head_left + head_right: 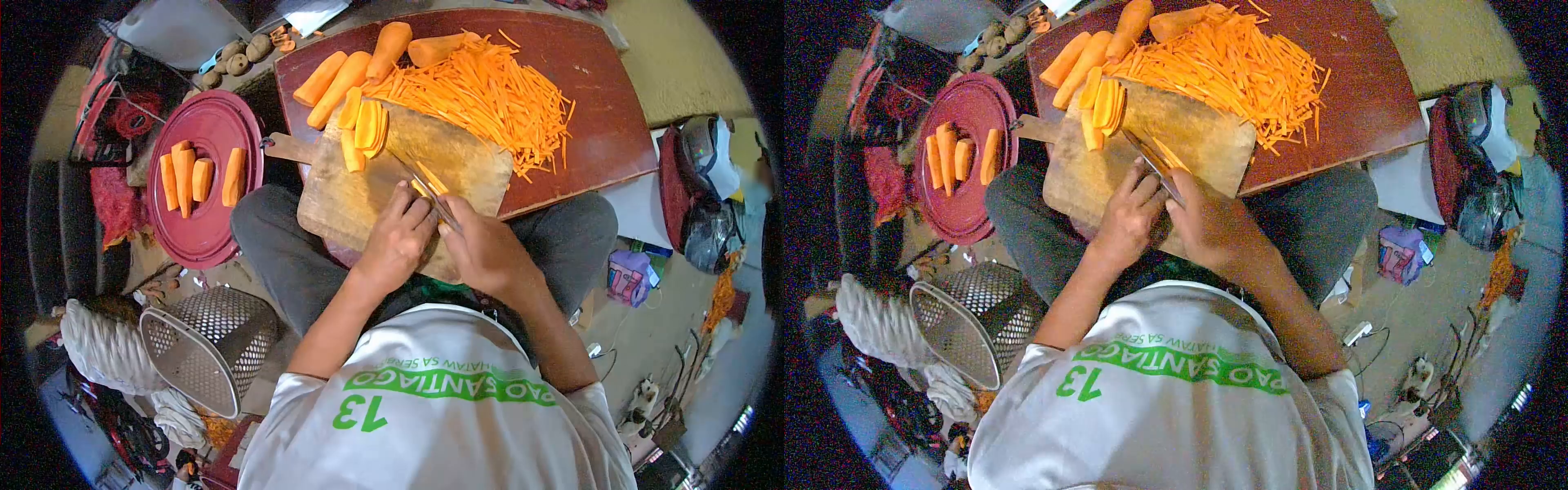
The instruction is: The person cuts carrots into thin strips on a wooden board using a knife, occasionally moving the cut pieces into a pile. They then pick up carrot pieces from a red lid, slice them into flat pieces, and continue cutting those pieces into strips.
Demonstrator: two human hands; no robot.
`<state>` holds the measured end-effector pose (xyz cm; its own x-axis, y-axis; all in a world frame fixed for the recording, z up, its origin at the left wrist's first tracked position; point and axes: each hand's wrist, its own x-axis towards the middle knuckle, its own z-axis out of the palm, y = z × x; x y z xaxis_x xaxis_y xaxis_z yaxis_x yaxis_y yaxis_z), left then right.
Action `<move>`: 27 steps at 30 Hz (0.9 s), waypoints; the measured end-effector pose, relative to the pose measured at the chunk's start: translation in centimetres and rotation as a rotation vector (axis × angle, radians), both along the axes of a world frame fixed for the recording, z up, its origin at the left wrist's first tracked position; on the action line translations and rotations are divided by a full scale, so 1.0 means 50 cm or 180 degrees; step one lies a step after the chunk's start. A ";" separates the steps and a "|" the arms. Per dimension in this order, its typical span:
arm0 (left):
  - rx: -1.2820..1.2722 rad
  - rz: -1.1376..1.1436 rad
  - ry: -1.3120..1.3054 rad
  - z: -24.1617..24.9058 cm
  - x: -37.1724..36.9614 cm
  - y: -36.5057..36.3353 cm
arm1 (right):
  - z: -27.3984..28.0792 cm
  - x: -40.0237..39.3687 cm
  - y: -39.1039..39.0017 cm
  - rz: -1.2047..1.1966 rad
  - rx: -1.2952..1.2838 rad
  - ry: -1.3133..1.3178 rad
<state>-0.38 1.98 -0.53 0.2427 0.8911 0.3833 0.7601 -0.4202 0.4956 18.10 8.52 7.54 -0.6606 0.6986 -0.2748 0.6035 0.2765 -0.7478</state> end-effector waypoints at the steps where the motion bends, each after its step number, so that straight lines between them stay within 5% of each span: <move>1: 0.0002 0.0022 0.0031 0.006 0.001 0.000 | 0.007 0.004 -0.003 -0.0069 -0.0109 0.0041; 21: 0.0123 0.0140 -0.0087 -0.001 0.001 -0.003 | 0.061 0.083 -0.072 -0.0037 -0.0196 -0.0333; 27: 0.0079 0.0068 -0.0172 0.001 0.000 -0.001 | -0.011 -0.010 -0.009 -0.0036 0.0066 -0.0061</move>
